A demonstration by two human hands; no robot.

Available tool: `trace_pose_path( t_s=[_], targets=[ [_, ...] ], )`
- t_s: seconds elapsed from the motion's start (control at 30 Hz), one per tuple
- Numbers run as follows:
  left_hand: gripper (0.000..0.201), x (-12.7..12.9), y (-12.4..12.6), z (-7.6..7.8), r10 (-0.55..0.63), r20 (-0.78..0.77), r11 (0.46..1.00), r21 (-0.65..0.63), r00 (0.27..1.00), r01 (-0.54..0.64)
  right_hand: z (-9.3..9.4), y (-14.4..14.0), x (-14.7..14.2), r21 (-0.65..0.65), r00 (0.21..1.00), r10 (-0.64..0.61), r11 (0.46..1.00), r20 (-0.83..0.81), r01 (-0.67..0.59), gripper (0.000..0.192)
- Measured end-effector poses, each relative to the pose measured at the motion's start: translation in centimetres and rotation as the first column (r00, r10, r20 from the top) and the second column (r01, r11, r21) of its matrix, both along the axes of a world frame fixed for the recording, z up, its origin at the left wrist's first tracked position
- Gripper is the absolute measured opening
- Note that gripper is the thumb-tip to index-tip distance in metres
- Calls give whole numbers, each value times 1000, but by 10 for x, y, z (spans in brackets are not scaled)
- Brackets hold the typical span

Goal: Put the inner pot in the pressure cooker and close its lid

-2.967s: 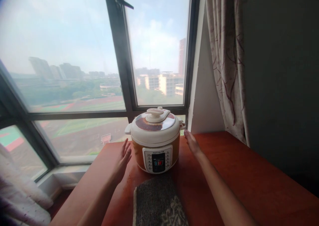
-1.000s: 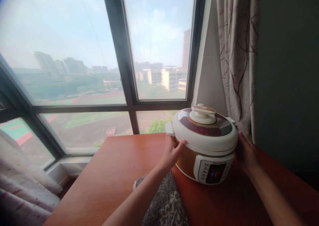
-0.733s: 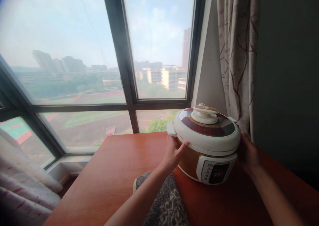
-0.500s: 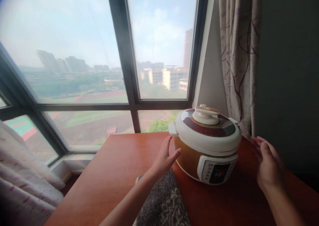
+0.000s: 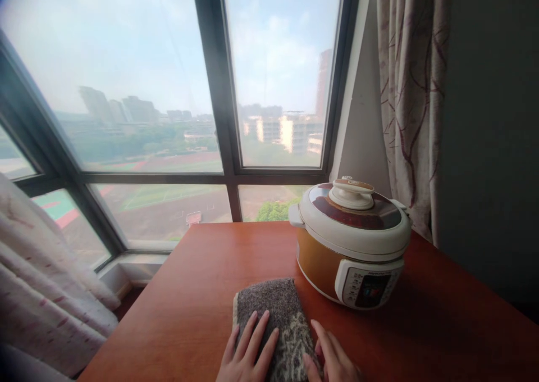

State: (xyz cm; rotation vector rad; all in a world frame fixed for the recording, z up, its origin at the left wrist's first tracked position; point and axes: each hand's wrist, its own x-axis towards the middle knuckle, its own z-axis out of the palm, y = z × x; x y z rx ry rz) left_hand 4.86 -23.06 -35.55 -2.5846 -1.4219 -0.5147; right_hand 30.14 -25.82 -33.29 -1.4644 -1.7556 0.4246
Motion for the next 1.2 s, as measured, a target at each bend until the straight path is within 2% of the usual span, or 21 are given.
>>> trace_pose_path(
  t_s=[0.07,0.17,0.3,0.4,0.5,0.6,0.8,1.0,1.1,1.2],
  targets=[
    [57,-8,1,-4,-47,-37,994,93,998,50,-13,4,-14,62,994,14,998,110,-21,44],
    [67,-18,7,11,-158,-106,979,116,982,170,-23,6,-28,100,974,12,994,228,-36,39],
    [90,-27,16,41,-210,-71,976,-71,975,205,-18,15,-44,101,961,3,994,276,-32,35],
    [98,-31,24,62,-168,-28,958,-242,985,156,-11,28,-58,107,965,-9,994,261,-20,34],
    [94,-37,36,76,-126,1,939,-324,992,119,-9,44,-71,125,969,-29,992,247,-2,35],
    [91,-40,45,83,-131,29,925,-356,991,132,-7,53,-76,126,969,-45,992,242,14,34],
    [91,-38,36,81,-134,45,919,-368,990,141,1,43,-71,69,961,-20,998,275,1,30],
    [90,-37,28,80,-146,83,924,-344,986,166,-5,26,-70,128,972,-92,990,214,66,35],
    [70,-29,30,87,-108,107,928,-347,988,139,9,29,-68,114,963,-76,992,257,48,26],
    [46,-13,35,98,-45,211,945,-307,977,110,36,43,-71,92,956,-63,995,287,38,14]
  ],
)
